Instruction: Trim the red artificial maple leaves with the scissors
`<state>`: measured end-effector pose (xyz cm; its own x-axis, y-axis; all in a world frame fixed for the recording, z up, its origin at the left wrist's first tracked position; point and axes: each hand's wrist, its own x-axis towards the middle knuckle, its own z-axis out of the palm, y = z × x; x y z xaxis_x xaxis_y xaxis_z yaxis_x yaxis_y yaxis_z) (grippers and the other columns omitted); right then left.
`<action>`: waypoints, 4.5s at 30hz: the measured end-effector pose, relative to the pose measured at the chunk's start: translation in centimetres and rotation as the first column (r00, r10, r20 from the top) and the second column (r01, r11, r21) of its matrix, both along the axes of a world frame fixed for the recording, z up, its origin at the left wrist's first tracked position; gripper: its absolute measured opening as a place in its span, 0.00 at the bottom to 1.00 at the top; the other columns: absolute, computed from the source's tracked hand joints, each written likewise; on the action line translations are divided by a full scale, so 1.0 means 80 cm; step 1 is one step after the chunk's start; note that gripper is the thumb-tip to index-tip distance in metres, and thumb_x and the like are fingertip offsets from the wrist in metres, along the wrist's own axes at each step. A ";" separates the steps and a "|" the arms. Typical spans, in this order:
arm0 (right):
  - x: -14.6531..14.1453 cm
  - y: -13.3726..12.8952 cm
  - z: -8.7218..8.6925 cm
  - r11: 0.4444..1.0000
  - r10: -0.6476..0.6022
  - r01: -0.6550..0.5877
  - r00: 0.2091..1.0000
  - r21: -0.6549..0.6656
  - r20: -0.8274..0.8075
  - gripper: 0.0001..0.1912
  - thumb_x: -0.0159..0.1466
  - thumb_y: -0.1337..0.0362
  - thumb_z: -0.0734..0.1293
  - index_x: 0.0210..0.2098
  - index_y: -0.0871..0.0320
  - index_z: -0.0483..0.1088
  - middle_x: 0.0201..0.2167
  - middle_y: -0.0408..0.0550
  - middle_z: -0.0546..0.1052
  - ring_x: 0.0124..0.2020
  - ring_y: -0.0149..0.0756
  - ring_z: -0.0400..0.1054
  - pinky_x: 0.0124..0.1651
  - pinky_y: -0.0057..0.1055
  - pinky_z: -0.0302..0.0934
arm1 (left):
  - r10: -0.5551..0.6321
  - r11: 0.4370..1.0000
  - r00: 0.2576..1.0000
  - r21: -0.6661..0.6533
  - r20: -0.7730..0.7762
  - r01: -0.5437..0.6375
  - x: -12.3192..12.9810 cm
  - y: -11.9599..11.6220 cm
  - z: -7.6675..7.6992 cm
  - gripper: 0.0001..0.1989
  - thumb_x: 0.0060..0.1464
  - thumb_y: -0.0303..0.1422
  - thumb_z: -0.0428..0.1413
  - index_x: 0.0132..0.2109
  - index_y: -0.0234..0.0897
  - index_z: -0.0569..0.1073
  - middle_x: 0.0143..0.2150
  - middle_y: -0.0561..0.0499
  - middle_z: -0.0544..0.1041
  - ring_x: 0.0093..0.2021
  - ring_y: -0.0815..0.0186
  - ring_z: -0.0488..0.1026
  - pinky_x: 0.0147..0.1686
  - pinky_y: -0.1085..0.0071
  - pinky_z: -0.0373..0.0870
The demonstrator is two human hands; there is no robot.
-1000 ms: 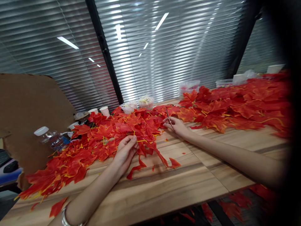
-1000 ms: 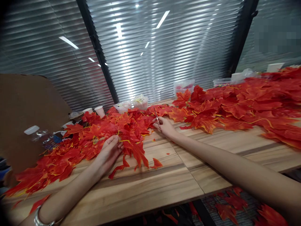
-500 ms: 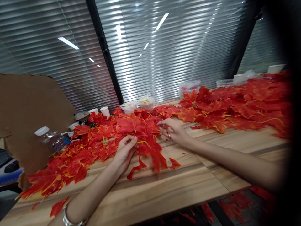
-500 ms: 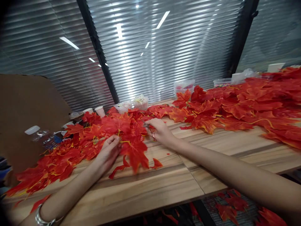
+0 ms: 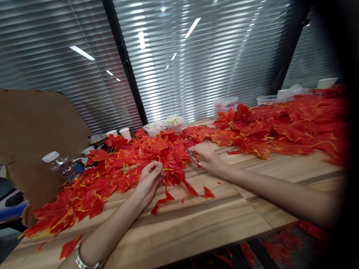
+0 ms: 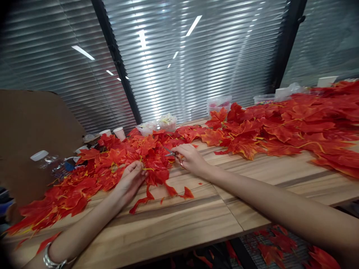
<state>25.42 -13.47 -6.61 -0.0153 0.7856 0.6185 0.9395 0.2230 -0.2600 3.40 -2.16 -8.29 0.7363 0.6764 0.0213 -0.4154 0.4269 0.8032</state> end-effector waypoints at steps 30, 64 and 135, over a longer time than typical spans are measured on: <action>-0.008 -0.001 0.003 0.994 0.106 -0.101 0.962 -0.034 0.252 0.12 0.61 0.71 0.59 0.43 0.59 0.68 0.31 0.49 0.70 0.33 0.36 0.59 0.38 0.33 0.52 | -0.082 0.997 0.996 -0.010 0.029 0.083 0.000 0.001 -0.003 0.10 0.43 0.32 0.63 0.26 0.33 0.69 0.25 0.55 0.68 0.26 0.74 0.65 0.33 0.76 0.64; -0.005 0.008 -0.007 0.977 -0.089 0.026 0.953 -0.212 -0.290 0.12 0.59 0.56 0.64 0.37 0.59 0.67 0.23 0.44 0.70 0.24 0.32 0.62 0.27 0.27 0.53 | -0.054 0.993 0.995 -0.108 -0.086 0.044 0.003 0.003 -0.003 0.12 0.43 0.26 0.60 0.38 0.34 0.72 0.36 0.48 0.74 0.31 0.70 0.70 0.33 0.74 0.66; -0.020 0.006 0.003 0.764 -0.099 -0.578 0.334 -0.287 -0.937 0.20 0.56 0.54 0.67 0.42 0.62 0.68 0.31 0.46 0.68 0.29 0.27 0.60 0.33 0.25 0.55 | -0.004 0.988 0.998 -0.155 -0.069 -0.007 0.004 0.005 -0.011 0.05 0.47 0.29 0.59 0.31 0.29 0.73 0.28 0.49 0.72 0.31 0.71 0.69 0.39 0.71 0.69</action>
<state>23.86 -13.00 -6.37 0.0018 0.9961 -0.0886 -0.0089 -0.0886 -0.9960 3.74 -1.80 -9.18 0.7315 0.6684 -0.1344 -0.3622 0.5480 0.7540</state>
